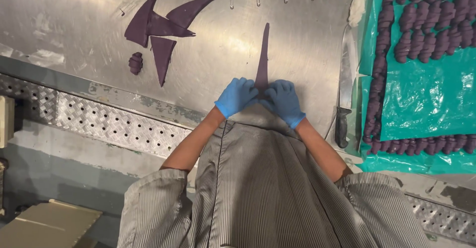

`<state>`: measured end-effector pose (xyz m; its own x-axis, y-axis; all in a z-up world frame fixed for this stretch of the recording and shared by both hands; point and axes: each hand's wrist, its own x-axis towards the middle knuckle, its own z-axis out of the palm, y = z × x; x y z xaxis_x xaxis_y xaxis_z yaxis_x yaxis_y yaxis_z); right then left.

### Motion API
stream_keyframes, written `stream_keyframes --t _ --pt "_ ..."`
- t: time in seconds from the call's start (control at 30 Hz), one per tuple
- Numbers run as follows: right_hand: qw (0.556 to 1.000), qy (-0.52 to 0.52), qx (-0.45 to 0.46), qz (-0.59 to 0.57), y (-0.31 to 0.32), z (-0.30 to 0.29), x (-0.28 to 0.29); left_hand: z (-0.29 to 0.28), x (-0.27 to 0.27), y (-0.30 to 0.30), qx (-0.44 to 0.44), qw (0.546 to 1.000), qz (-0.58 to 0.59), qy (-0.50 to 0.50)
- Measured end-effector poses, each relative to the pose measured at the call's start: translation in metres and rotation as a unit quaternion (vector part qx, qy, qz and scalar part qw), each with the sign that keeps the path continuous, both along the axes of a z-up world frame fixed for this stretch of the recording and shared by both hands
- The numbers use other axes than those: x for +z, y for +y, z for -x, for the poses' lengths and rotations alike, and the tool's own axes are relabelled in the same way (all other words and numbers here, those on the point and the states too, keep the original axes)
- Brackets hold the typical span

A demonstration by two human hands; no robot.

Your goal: Rolling out and shaping purple pastry dough into crescent rolls on a stainless steel work surface.

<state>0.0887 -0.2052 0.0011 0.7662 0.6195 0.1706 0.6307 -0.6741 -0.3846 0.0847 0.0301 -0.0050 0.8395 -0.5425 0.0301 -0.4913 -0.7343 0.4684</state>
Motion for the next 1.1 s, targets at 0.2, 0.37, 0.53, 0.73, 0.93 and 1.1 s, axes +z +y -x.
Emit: stream_keyframes --t 0.2,0.37,0.53,0.73,0.93,1.1 --pt "0.999 0.000 -0.004 -0.048 0.001 -0.007 0.006 -0.007 0.015 0.002 -0.003 0.996 0.043 0.078" --pt "0.990 0.043 -0.033 -0.128 0.005 -0.020 0.026 -0.007 -0.005 -0.002 0.048 0.991 0.116 -0.036" --pt "0.994 0.018 0.022 -0.110 -0.004 -0.006 0.015 -0.002 -0.007 -0.005 0.061 0.992 0.097 -0.053" --pt "0.995 -0.087 0.041 -0.011 -0.012 -0.002 -0.003 0.006 -0.021 -0.002 0.056 0.989 0.123 -0.055" --pt "0.996 -0.080 0.015 -0.025 -0.007 0.001 -0.003 0.011 -0.028 -0.003 0.060 0.984 0.169 0.000" --pt "0.997 -0.073 0.029 0.016 -0.006 -0.004 -0.006 0.009 -0.026 -0.009 0.164 0.965 0.205 -0.017"
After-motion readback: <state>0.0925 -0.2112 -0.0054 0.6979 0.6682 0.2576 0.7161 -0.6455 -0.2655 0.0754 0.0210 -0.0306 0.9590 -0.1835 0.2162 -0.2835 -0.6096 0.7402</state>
